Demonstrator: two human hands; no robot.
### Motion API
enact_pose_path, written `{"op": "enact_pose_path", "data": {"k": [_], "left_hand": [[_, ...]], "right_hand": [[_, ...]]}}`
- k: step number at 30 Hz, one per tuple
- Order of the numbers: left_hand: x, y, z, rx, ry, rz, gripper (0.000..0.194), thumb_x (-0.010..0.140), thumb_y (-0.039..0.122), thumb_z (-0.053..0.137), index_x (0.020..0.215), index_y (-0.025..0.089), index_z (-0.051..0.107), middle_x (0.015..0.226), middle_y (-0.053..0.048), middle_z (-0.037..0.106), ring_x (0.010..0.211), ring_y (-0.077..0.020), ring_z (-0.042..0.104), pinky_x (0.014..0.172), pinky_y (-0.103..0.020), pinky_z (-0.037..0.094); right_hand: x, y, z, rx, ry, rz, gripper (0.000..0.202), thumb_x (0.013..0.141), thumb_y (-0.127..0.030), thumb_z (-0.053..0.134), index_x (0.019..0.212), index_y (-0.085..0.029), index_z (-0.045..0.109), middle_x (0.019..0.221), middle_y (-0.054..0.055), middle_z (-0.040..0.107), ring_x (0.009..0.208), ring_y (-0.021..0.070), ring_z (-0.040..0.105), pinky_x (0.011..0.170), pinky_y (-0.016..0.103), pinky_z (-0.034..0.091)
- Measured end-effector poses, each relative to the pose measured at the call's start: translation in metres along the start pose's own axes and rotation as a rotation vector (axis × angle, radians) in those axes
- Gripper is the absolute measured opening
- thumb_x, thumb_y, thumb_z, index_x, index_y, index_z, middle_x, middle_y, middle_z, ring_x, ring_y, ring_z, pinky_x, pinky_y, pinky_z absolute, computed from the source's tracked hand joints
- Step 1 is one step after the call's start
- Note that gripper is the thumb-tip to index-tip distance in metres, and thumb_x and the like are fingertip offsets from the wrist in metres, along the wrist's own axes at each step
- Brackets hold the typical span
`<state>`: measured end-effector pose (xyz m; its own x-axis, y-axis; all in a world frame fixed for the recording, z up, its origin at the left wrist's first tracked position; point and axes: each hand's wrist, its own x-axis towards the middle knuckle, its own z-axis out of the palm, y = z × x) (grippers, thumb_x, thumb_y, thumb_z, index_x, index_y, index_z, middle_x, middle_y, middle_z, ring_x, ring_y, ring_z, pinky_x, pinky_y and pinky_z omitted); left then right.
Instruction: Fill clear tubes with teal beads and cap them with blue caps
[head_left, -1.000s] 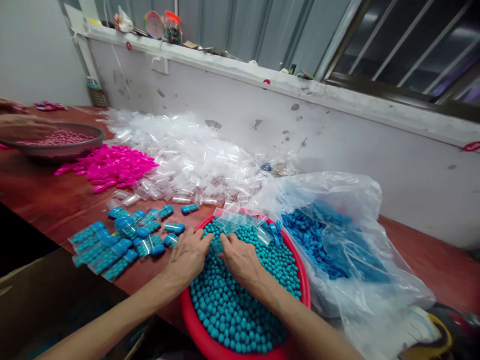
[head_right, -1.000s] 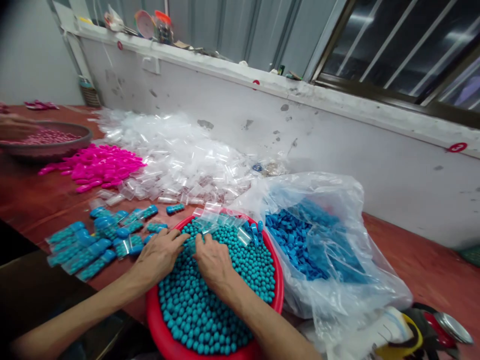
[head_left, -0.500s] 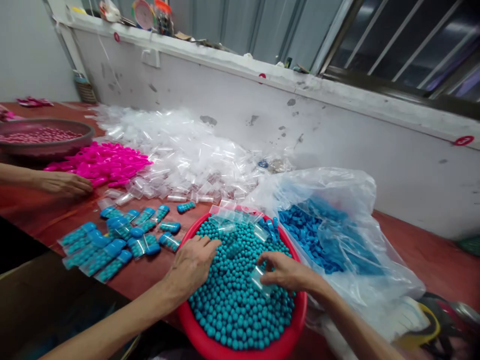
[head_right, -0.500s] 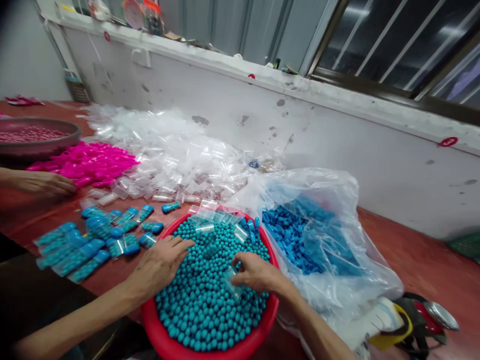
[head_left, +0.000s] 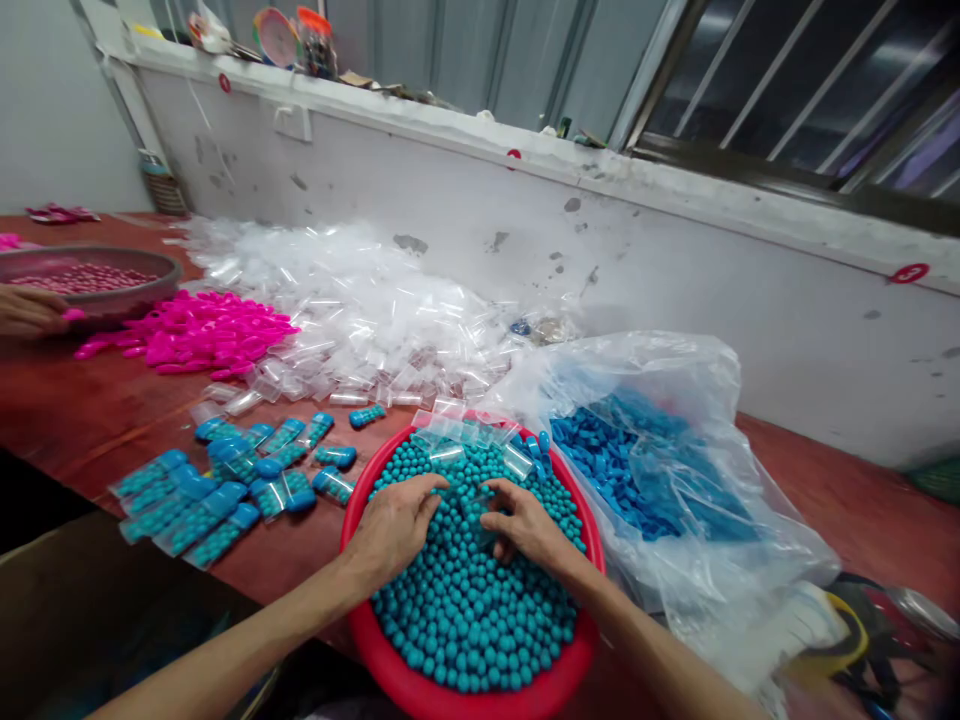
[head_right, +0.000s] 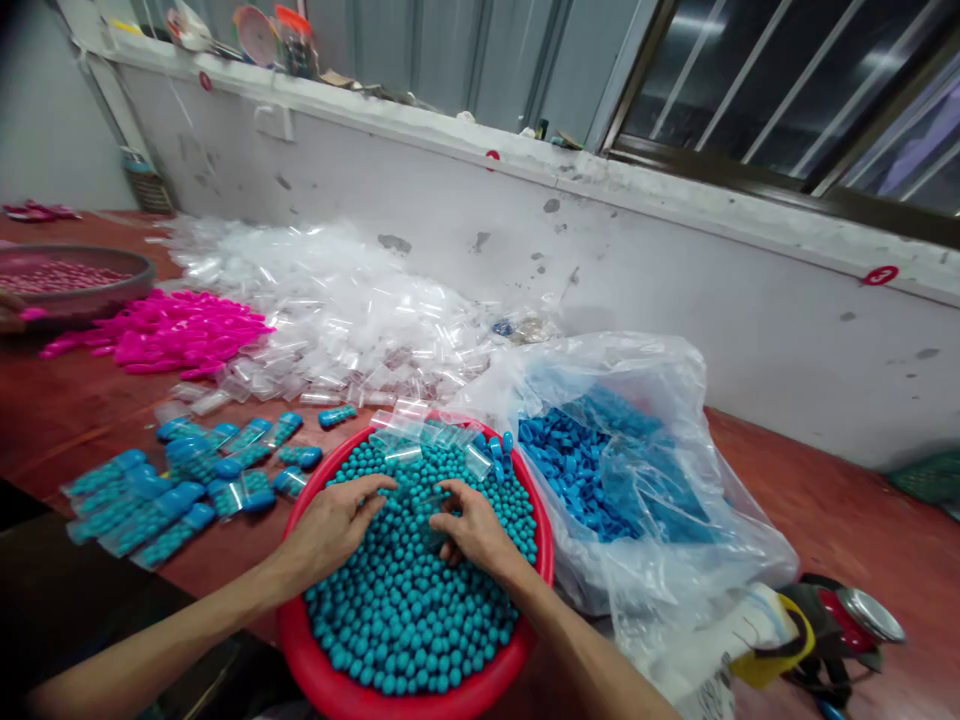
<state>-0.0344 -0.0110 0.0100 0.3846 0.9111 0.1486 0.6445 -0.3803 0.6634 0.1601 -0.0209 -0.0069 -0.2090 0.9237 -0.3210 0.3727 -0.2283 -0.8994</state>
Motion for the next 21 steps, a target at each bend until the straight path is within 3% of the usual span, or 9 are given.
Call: {"op": "enact_pose_path", "data": {"k": [4, 7, 14, 17, 19, 21], "left_hand": [[0.002, 0.011, 0.005, -0.165, -0.06, -0.048, 0.03, 0.08, 0.025, 0.039, 0.105, 0.018, 0.055, 0.078, -0.001, 0.062, 0.072, -0.0166, 0.057, 0.07, -0.028, 0.042], [0.004, 0.018, 0.015, -0.212, -0.101, -0.046, 0.035, 0.077, 0.023, 0.043, 0.109, 0.016, 0.053, 0.081, -0.003, 0.06, 0.074, -0.0169, 0.055, 0.07, -0.028, 0.041], [0.012, 0.017, 0.037, -0.37, -0.185, -0.177, 0.031, 0.071, 0.022, 0.044, 0.1, 0.014, 0.051, 0.063, 0.002, 0.053, 0.062, -0.0144, 0.05, 0.057, -0.024, 0.037], [0.012, 0.015, 0.039, -0.363, -0.217, -0.216, 0.032, 0.067, 0.023, 0.049, 0.097, 0.014, 0.053, 0.063, 0.003, 0.053, 0.06, -0.0141, 0.05, 0.054, -0.023, 0.036], [0.011, 0.016, 0.037, -0.278, -0.251, -0.201, 0.028, 0.066, 0.023, 0.05, 0.092, 0.015, 0.057, 0.066, 0.001, 0.057, 0.063, -0.0156, 0.053, 0.056, -0.024, 0.037], [0.009, 0.02, 0.034, -0.12, -0.262, -0.146, 0.023, 0.066, 0.023, 0.051, 0.087, 0.017, 0.06, 0.073, -0.002, 0.061, 0.071, -0.019, 0.056, 0.063, -0.027, 0.039]], "right_hand": [[-0.013, 0.0, -0.004, 0.146, 0.046, -0.019, 0.029, 0.07, -0.027, 0.051, 0.096, -0.02, 0.041, 0.077, -0.005, 0.052, 0.041, 0.007, 0.056, 0.033, 0.016, 0.039], [-0.018, -0.004, -0.002, 0.169, 0.078, -0.028, 0.028, 0.069, -0.029, 0.053, 0.093, -0.02, 0.04, 0.078, -0.005, 0.054, 0.039, 0.0066, 0.055, 0.032, 0.016, 0.039], [-0.022, -0.001, 0.004, 0.175, 0.018, -0.056, 0.02, 0.07, -0.025, 0.05, 0.086, -0.021, 0.039, 0.059, -0.009, 0.052, 0.034, 0.0071, 0.05, 0.03, 0.015, 0.034], [-0.028, -0.002, -0.001, -0.007, 0.032, -0.085, 0.014, 0.074, -0.022, 0.047, 0.087, -0.02, 0.044, 0.061, -0.008, 0.053, 0.036, 0.0063, 0.047, 0.033, 0.017, 0.033], [-0.033, -0.007, -0.008, -0.25, 0.075, -0.149, 0.011, 0.076, -0.021, 0.047, 0.086, -0.02, 0.049, 0.071, -0.004, 0.057, 0.054, 0.0099, 0.055, 0.049, 0.021, 0.043], [-0.035, -0.012, -0.014, -0.568, 0.147, -0.175, 0.013, 0.077, -0.02, 0.049, 0.089, -0.019, 0.054, 0.087, 0.002, 0.06, 0.08, 0.0162, 0.057, 0.07, 0.027, 0.044]]}}
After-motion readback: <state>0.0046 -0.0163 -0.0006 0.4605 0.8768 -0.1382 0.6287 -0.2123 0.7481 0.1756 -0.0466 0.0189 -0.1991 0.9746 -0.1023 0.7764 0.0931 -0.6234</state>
